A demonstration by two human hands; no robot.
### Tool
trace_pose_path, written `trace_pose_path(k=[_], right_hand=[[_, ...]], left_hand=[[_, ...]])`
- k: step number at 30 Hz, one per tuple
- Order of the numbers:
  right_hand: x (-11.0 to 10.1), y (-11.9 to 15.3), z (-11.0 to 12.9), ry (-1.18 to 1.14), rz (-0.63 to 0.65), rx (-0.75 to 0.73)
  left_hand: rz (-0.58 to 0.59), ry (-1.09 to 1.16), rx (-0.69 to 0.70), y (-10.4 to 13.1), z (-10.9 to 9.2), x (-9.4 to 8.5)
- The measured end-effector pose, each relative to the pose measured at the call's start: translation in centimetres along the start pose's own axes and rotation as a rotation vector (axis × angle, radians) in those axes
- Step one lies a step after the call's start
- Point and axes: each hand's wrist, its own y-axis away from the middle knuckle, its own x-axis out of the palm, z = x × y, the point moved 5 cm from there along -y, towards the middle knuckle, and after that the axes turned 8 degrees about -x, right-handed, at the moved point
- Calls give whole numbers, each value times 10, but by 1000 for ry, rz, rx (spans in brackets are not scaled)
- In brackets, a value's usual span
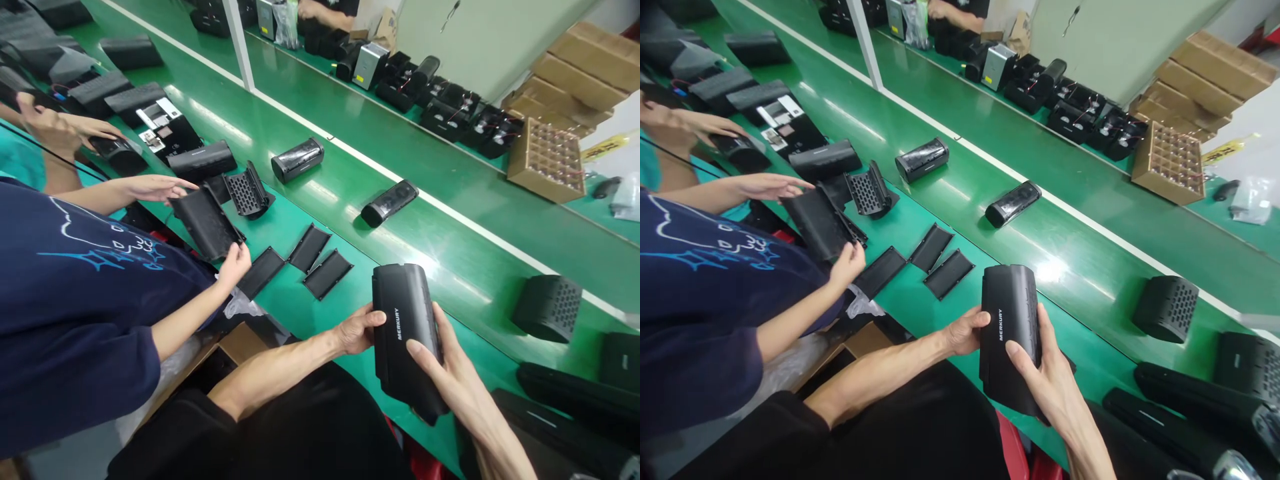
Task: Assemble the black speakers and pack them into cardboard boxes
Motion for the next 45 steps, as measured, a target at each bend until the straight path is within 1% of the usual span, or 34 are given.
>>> trace_pose_path(k=[2, 3, 7, 9, 10, 11, 12, 13, 15, 17, 18, 19, 20, 21, 22, 23, 25, 26, 27, 28, 30, 31, 32, 34, 36, 38, 39, 41, 43, 45], right_hand=[[2, -1, -1, 4, 5, 8], [3, -3, -2, 6, 10, 12], [1, -12, -12, -26, 64, 19], [1, -10, -18, -103, 98, -2], [2, -5, -20, -145, 80, -25], [4, 0, -23, -185, 27, -52], [7, 8, -26, -214, -55, -84], [13, 16, -28, -225, -150, -111], [33, 32, -32, -195, -352, -151], [54, 41, -35, -156, -522, -149], [61, 43, -37, -151, -593, -134], [65, 44, -40, -163, -649, -115], [65, 44, -45, -192, -677, -94], [64, 45, -51, -235, -667, -72], [60, 46, -57, -283, -631, -50], [55, 48, -65, -328, -579, -26], [48, 58, -80, -426, -447, 23], [47, 64, -86, -472, -389, 42], [46, 69, -90, -513, -345, 55], [47, 74, -94, -552, -320, 64], [52, 80, -99, -638, -311, 91], [56, 81, -102, -685, -309, 111], [60, 79, -105, -739, -307, 136], [70, 73, -114, -871, -262, 211], [83, 66, -125, -1008, -150, 346], [95, 61, -135, -1106, -30, 504], [100, 59, -140, -1128, 2, 565], [106, 55, -148, -1144, -9, 622], [112, 52, -154, -1166, -55, 631], [120, 51, -159, -1197, -76, 639]], left_hand=[[117, 7, -92, -3, 6, 4], [136, 20, -123, -4, 9, 4], [96, 66, -170, -8, 15, -2], [90, 60, -163, -8, 14, -2], [85, 55, -144, -7, 11, -3], [71, 53, -115, -7, 9, -3], [45, 55, -78, -6, 6, -4], [9, 58, -40, -6, 4, -5], [-81, 72, 15, -8, 5, -8], [-162, 75, 23, -10, 10, -11], [-188, 63, 12, -10, 13, -13], [-202, 38, -9, -11, 15, -16], [-205, 2, -36, -10, 15, -19], [-207, -40, -59, -9, 11, -23], [-208, -88, -77, -7, 4, -28], [-206, -145, -82, -5, -7, -34], [-178, -296, -70, 0, -36, -44], [-134, -398, -76, 1, -49, -46], [-68, -502, -113, 2, -58, -46], [1, -592, -161, 2, -63, -45], [90, -700, -253, 3, -61, -43], [97, -723, -281, 3, -56, -44], [81, -735, -300, 3, -51, -45], [0, -751, -332, 5, -41, -55], [-91, -776, -355, 13, -40, -73], [-148, -807, -361, 30, -53, -97], [-164, -824, -360, 41, -64, -110], [-195, -862, -366, 63, -87, -138], [-225, -928, -383, 83, -105, -162], [-240, -1012, -397, 96, -117, -180]])
